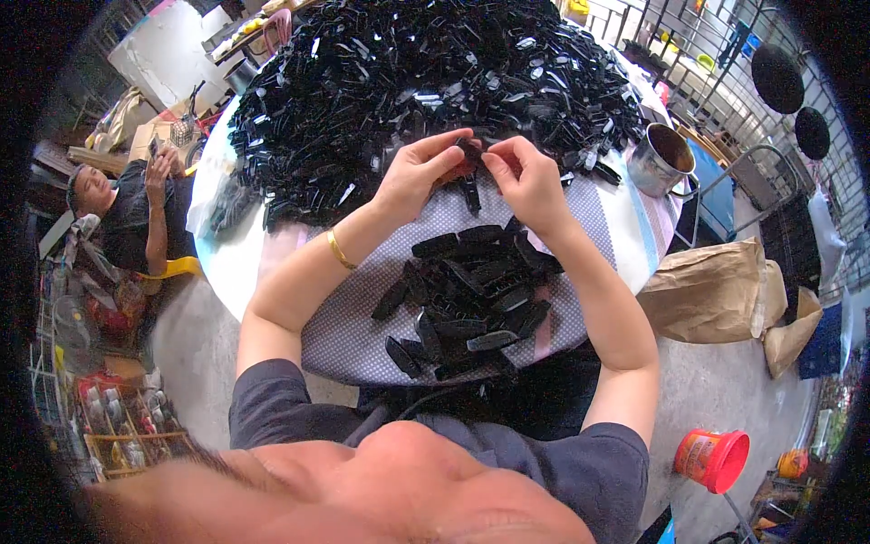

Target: Inspecting and sorting small black plastic mechanical components on a table in a workspace.

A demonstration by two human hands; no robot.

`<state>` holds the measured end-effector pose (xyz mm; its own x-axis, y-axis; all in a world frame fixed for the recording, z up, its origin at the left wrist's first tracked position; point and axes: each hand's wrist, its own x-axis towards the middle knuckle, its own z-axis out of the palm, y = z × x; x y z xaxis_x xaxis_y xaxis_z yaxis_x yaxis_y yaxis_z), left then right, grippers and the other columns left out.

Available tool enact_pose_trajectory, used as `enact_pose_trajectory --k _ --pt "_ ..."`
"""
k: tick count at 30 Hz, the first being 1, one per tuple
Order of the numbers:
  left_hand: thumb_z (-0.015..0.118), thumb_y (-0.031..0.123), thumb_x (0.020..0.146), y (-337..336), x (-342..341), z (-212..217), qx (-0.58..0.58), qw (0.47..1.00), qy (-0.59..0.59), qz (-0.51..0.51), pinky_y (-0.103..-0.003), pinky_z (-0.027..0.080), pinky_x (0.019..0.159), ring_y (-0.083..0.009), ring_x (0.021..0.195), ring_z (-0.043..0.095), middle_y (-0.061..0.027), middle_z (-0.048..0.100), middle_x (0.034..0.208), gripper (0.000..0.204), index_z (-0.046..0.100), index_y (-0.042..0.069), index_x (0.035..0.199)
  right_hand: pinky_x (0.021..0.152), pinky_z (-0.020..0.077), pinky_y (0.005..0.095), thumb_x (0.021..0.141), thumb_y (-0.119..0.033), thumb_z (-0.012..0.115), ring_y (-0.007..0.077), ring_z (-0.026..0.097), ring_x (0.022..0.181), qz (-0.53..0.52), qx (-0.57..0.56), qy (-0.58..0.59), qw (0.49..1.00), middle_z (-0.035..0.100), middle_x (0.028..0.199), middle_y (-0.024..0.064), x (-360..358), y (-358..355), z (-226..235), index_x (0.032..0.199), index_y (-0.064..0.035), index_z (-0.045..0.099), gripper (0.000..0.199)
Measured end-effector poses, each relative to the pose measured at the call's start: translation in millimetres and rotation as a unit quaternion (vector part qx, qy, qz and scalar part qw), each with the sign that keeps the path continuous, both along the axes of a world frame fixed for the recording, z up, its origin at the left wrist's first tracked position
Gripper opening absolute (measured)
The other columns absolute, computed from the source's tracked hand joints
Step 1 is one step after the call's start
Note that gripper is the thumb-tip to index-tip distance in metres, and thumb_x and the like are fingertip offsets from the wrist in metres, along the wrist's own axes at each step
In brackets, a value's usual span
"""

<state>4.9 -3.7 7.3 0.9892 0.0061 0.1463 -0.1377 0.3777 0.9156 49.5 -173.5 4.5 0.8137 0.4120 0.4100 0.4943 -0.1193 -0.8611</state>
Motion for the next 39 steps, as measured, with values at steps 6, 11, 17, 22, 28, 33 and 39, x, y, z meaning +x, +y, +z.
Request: enact_pose_trajectory --k 6,11,17,22,28,33,39 --pt "0.055 0.009 0.088 12 4 -1 -0.040 0.998 0.031 -0.034 -0.028 0.048 0.084 -0.0140 0.093 0.058 -0.0084 0.061 0.105 0.029 0.055 0.000 0.115 0.056 0.0446 0.0248 0.083 -0.018 0.063 0.0095 0.054 0.060 0.025 0.006 0.000 1.000 0.061 0.069 0.0063 -3 5 -1 0.098 0.0003 0.059 0.024" --pt "0.057 0.011 0.086 15 4 1 0.012 0.996 -0.026 -0.081 -0.026 0.046 0.084 -0.0140 0.094 0.057 -0.0079 0.061 0.104 0.026 0.059 0.000 0.110 0.052 0.0417 0.0216 0.083 -0.017 0.063 0.0063 0.050 0.060 0.102 -0.085 -0.021 0.991 0.057 0.070 0.0007 -6 -4 8 0.093 0.0014 0.061 0.021" --pt "0.059 0.010 0.085 15 -3 18 0.080 0.995 -0.026 -0.053 -0.024 0.047 0.080 -0.0128 0.089 0.059 -0.0078 0.063 0.098 0.025 0.060 0.000 0.108 0.056 0.0426 0.0225 0.081 -0.015 0.064 0.0102 0.053 0.060 0.113 -0.058 -0.042 0.991 0.061 0.072 0.0028 -5 -5 11 0.091 0.0024 0.063 0.020" --pt "0.067 0.014 0.078 -4 -30 57 0.385 0.907 -0.095 -0.138 -0.023 0.047 0.059 -0.0101 0.063 0.057 -0.0062 0.065 0.076 0.029 0.062 0.002 0.104 0.063 0.0480 0.0231 0.085 -0.017 0.059 0.0118 0.060 0.070 0.015 0.171 0.124 0.977 0.066 0.082 0.0066 42 -44 22 0.095 0.0007 0.065 0.021" --pt "0.065 0.024 0.078 -13 -29 26 0.498 0.817 -0.198 -0.214 -0.033 0.047 0.069 -0.0243 0.075 0.059 -0.0102 0.064 0.082 0.022 0.066 0.007 0.092 0.057 0.0453 0.0234 0.080 -0.023 0.065 0.0103 0.057 0.063 -0.174 -0.118 -0.142 0.967 0.064 0.076 0.0051 66 -42 -8 0.092 -0.0012 0.066 0.025" --pt "0.058 0.008 0.076 0 -15 -1 0.711 0.619 -0.333 0.007 -0.033 0.040 0.087 -0.0245 0.104 0.047 -0.0048 0.057 0.110 0.021 0.063 0.006 0.097 0.058 0.0468 0.0289 0.076 -0.023 0.067 0.0186 0.059 0.064 -0.216 -0.215 -0.299 0.904 0.059 0.080 0.0079 60 -27 -14 0.089 -0.0038 0.066 0.023" --pt "0.070 0.011 0.069 1 -7 1 0.593 0.707 -0.372 0.098 -0.031 0.045 0.077 -0.0205 0.088 0.055 -0.0055 0.061 0.095 0.029 0.060 0.002 0.095 0.049 0.0427 0.0236 0.073 -0.010 0.069 0.0111 0.052 0.056 -0.189 -0.056 -0.233 0.952 0.057 0.078 0.0051 54 -23 -7 0.087 -0.0024 0.060 0.019"
